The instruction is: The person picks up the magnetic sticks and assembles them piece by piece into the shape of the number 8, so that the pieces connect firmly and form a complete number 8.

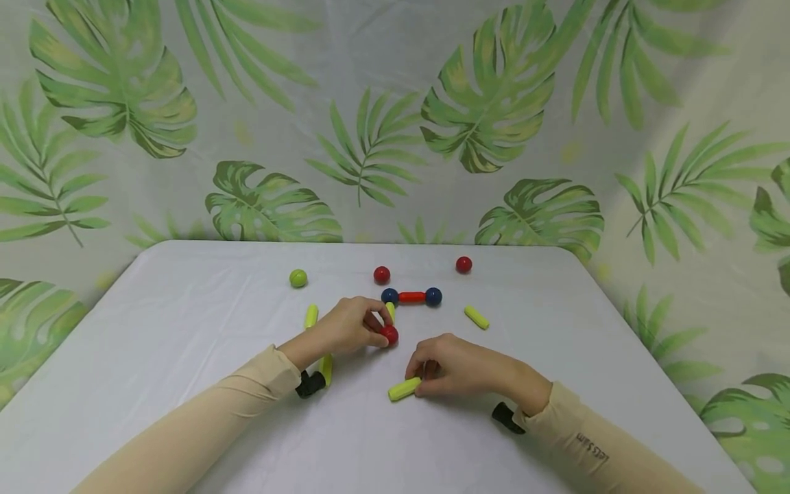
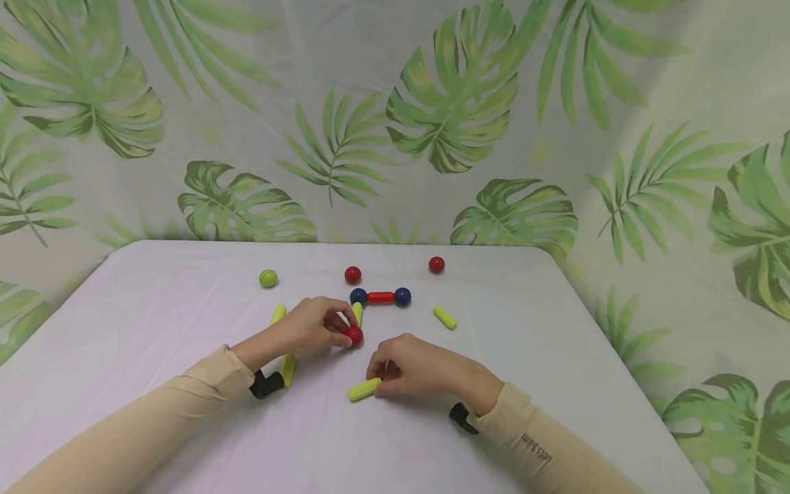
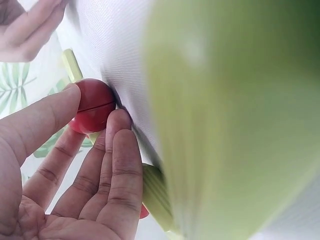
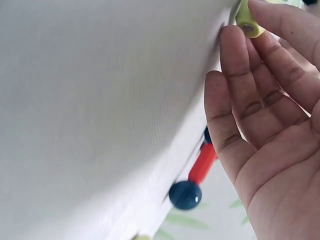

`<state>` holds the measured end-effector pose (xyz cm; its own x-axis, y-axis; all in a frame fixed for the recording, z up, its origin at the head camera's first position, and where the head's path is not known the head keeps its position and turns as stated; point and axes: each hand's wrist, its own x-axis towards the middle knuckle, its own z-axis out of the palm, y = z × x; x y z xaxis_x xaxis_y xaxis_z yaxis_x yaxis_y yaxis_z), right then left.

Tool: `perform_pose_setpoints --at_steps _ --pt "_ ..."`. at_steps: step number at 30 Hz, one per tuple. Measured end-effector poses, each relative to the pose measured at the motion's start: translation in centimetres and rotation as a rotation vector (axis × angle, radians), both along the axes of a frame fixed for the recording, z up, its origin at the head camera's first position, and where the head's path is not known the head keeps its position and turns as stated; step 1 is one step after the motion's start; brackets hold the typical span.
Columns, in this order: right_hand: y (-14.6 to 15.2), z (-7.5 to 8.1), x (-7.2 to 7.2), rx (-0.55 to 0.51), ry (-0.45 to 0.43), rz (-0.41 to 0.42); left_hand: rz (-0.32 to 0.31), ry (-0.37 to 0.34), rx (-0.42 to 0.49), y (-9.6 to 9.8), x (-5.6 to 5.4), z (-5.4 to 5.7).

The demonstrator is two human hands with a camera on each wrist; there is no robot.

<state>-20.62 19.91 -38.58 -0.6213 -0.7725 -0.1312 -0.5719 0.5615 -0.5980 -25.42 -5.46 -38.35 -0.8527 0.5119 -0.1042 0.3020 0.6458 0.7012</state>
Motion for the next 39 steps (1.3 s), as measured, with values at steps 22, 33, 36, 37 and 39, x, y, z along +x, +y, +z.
perform_pose_setpoints --at_steps 22,33,36,37,39 --pt "2.9 0.1 -4.4 -0.021 0.129 -0.226 -0.007 -0.001 0.006 0.2 -0.1 0.3" --pt "2.2 -0.1 -5.2 -0.028 0.107 -0.218 -0.007 -0.009 0.009 -0.1 -0.1 0.1" --pt "1.8 -0.1 -5.3 -0.026 0.102 -0.216 -0.012 -0.014 0.013 -0.1 -0.1 0.0" --pt "1.7 -0.1 -5.3 -0.026 0.101 -0.215 -0.012 -0.016 0.016 -0.1 -0.1 -0.1" --pt "1.5 -0.1 -5.3 -0.027 0.099 -0.213 -0.012 -0.019 0.021 -0.1 -0.1 -0.2"
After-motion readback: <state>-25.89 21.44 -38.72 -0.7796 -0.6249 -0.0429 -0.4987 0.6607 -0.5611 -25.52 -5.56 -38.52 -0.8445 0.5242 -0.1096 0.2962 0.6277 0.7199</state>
